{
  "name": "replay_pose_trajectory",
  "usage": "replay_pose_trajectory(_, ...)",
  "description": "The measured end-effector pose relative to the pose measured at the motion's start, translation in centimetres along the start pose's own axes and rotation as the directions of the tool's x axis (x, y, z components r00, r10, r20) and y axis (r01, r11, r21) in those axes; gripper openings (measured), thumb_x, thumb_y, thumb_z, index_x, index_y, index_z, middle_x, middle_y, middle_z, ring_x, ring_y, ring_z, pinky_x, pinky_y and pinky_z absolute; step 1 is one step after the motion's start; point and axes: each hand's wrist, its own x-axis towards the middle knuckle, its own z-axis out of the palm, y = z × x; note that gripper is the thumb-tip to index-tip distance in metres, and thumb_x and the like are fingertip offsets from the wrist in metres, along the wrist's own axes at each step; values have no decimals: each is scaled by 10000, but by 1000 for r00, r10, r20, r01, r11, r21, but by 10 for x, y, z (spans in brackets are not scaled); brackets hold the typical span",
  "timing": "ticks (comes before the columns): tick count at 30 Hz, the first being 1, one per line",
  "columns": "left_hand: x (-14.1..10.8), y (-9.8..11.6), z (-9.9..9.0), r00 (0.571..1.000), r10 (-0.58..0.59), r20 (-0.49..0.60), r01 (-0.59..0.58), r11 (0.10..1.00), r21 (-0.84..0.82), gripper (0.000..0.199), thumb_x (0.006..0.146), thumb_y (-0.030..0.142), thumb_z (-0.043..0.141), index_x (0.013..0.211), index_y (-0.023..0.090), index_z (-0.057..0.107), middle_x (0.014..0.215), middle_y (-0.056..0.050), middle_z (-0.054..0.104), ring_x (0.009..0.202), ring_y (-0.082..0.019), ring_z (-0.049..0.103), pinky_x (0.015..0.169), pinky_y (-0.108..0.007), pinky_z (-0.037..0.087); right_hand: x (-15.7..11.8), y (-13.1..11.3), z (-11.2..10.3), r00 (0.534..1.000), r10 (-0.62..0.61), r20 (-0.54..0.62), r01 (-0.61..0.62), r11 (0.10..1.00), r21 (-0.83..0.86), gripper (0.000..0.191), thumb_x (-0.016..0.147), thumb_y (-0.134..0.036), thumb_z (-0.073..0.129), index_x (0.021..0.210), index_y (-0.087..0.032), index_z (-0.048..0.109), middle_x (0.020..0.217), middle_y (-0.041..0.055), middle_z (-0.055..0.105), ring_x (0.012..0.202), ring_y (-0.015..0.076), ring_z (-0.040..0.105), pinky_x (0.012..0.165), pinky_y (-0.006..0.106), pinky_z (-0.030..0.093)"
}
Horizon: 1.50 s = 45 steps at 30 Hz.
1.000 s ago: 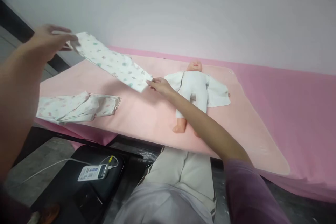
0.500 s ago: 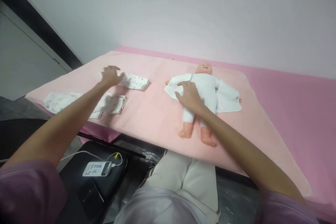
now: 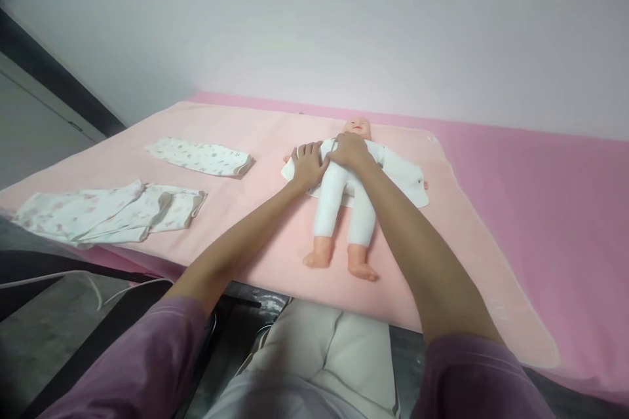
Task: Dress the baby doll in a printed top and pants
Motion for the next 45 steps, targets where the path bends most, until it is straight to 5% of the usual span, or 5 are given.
replay_pose_trajectory(9,1,-10,4,999,30,16,-32,990,134,606,1144,332,295,1712,225,476,1625,-138,622,1508,-359,503,1362,-597,252,28,-24,8,991,-25,128,50,979,-197,572,877,-347,748,1373,-64,745,1357,252,763,1327,397,689,1171,480,474)
replay_pose_trajectory(16,4,-13,0,1000,29,-5,-28,999,35,566,1119,255,316,1635,203,544,1584,-116,675,1497,-307,554,1350,-501,314,24,10,30,985,-61,-164,67,997,29,611,820,-459,777,1290,-76,704,1285,251,743,1220,419,656,1080,498,516)
replay_pose_trajectory(26,6,-23,-4,990,-117,79,128,980,-152,417,1144,331,285,1191,240,689,1298,-155,770,1329,-356,659,1152,-537,508,5,83,19,903,190,-386,18,879,477,386,739,-372,728,1082,-223,633,1264,124,730,1198,351,617,1109,511,519)
replay_pose_trajectory(36,6,-19,-2,997,-81,-4,79,987,-139,450,1143,433,363,1316,219,719,1476,-141,731,1448,-355,600,1276,-564,409,-13,78,7,943,127,-308,82,808,583,490,797,-390,770,1240,-199,683,1404,115,730,1299,328,637,1179,487,493)
replay_pose_trajectory(45,-10,-4,-27,974,189,-124,-206,968,-141,463,1151,375,281,1164,240,723,1182,-140,770,1228,-308,671,1143,-475,502,-43,100,26,901,72,-427,167,852,496,444,1046,-421,502,1366,-193,706,1455,153,732,1328,298,673,1211,497,504)
